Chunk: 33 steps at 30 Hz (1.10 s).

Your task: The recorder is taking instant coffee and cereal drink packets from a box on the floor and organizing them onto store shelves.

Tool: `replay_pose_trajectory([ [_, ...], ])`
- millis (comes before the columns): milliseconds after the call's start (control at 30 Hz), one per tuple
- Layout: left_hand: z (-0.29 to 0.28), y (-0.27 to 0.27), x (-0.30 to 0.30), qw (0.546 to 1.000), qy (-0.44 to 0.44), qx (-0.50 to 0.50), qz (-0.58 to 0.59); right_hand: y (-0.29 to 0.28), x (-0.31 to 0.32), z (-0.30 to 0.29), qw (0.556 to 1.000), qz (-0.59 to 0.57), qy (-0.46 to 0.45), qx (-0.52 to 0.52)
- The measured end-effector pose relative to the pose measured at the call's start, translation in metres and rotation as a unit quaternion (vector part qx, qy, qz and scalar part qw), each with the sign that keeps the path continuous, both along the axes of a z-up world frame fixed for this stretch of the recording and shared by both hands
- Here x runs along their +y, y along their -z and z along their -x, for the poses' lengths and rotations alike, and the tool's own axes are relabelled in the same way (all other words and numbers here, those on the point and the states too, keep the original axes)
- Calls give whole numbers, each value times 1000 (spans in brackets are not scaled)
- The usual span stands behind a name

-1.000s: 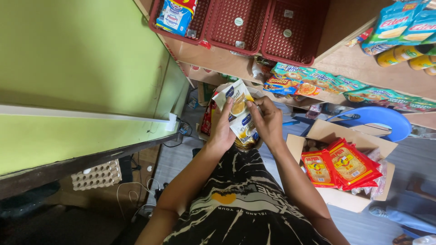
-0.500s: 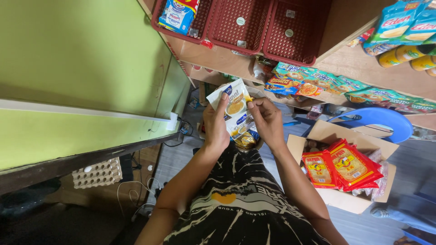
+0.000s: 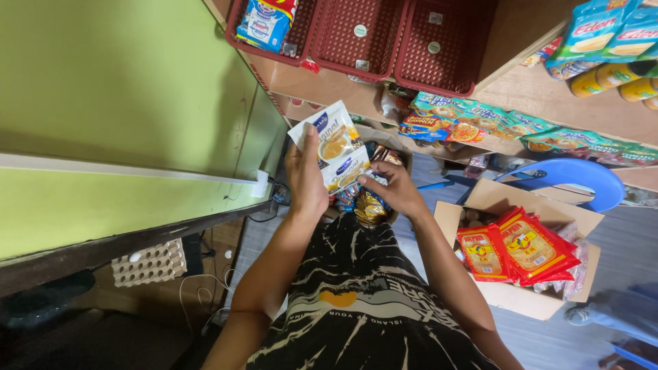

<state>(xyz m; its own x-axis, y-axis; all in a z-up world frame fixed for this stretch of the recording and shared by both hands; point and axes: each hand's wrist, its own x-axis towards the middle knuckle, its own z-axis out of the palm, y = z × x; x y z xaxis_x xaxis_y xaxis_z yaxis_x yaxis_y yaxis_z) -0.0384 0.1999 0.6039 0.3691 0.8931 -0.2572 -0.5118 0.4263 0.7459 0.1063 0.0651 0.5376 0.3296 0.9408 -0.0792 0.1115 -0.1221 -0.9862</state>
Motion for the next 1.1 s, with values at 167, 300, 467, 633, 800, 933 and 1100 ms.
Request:
replay_pose_trajectory([
  [167, 6, -3, 31, 999, 12, 15, -25, 31, -7, -2, 995, -19, 7, 101],
  [300, 9, 19, 42, 995, 24, 59, -75, 10, -11, 4, 989, -33, 44, 138],
  [467, 13, 46, 36, 971, 52, 127, -196, -5, -14, -3, 983, -66, 103, 140],
  [633, 28, 34, 9, 934, 84, 206, -281, -45, -5, -1, 972, -81, 109, 193],
  [800, 36, -30, -11, 846, 96, 201, -484, -40, -5, -5, 964, -92, 105, 228],
  [933, 30, -40, -13, 785, 81, 245, -564, -22, -12, -8, 970, -94, 134, 182],
  [1100, 23, -41, -5, 735, 27, 266, -623, -65, -6, 3, 978, -77, 134, 138],
])
